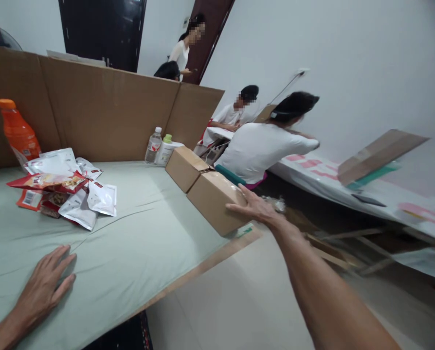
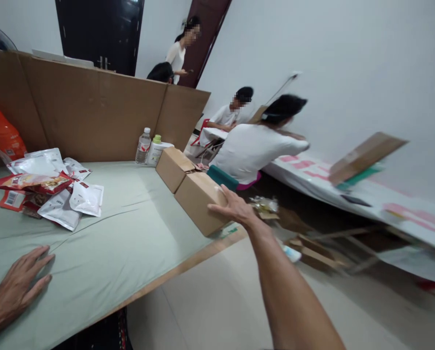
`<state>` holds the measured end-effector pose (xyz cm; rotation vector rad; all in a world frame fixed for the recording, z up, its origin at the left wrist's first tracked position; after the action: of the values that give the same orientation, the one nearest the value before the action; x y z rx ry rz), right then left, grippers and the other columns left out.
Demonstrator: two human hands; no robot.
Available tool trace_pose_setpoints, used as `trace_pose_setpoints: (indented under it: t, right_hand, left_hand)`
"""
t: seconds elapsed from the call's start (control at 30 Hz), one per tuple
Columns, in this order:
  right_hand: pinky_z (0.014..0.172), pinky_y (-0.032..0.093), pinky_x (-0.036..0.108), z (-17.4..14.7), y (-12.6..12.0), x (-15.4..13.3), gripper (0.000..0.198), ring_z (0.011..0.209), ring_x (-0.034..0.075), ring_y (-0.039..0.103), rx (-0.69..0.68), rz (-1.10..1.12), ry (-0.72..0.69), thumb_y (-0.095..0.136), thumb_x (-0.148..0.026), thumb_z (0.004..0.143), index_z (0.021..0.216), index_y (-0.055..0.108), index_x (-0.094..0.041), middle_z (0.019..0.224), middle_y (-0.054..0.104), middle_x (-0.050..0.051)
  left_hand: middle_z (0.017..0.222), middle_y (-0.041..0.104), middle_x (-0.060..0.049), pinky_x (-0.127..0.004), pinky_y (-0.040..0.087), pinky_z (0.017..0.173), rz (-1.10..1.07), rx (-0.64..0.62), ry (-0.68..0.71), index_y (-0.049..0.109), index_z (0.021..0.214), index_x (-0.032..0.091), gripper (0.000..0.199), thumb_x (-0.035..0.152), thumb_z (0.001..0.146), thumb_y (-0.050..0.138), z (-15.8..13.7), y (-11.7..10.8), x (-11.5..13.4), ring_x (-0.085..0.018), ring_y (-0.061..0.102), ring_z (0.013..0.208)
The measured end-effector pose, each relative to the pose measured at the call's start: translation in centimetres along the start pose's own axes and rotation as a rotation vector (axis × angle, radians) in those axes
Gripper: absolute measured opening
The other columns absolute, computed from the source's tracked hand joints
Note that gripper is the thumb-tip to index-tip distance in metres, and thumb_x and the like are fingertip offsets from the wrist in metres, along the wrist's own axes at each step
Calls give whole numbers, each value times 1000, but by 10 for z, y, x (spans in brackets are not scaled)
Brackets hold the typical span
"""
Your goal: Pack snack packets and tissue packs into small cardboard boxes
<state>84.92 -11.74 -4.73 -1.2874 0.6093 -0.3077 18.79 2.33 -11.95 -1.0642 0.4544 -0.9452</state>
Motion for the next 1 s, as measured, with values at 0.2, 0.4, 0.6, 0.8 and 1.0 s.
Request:
trace_pose_setpoints:
  t: [0.2,0.4,0.6,0.8,1.0]
  right_hand:
    - [112,36,66,-25,-40,-54,77,142,47,45,426,-159,-57,50,-65,91,143,56,-9,150,54,29]
    - [107,45,57,-68,42,-221,35,130,36,59,210,6,-503,57,-42,93,118,73,-22,141,65,17]
    - [102,52,52,-165,180,-365,49,129,34,62,-71,120,-795,59,-47,94,132,68,-18,141,65,19]
    - [116,41,55,-247,204,-409,60,148,34,45,-87,252,-1074,54,-47,99,153,50,-21,161,47,15]
    - [114,44,57,-247,202,-401,57,147,36,47,-77,289,-1080,52,-44,101,154,50,-23,160,49,14]
  left_hand:
    - [148,62,-10,-48,55,106,-39,3,-27,66,134,30,40,42,98,55,-10,14,-10,-32,62,132]
    - [144,63,-16,-49,59,101,-121,44,-72,67,131,23,38,34,97,54,-3,-12,11,-34,64,128]
    - [155,52,-11,-44,53,111,-77,57,-251,60,137,27,45,27,92,62,-21,-72,8,-29,54,140]
    - [159,37,-17,-55,33,126,213,477,-656,38,151,19,62,35,97,64,-87,-204,-77,-33,37,151]
    - [166,11,-33,-61,15,129,231,585,-1066,15,157,-3,108,42,85,81,-112,-254,-150,-45,10,158]
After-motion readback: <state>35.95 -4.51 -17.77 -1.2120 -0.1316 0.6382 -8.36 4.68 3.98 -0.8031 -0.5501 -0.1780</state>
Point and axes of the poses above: each hand's wrist, its own z-axis towards the middle knuckle, its own y-axis out of the palm, x = y × z, the point moved 9 cm from there along z, towards the middle knuckle
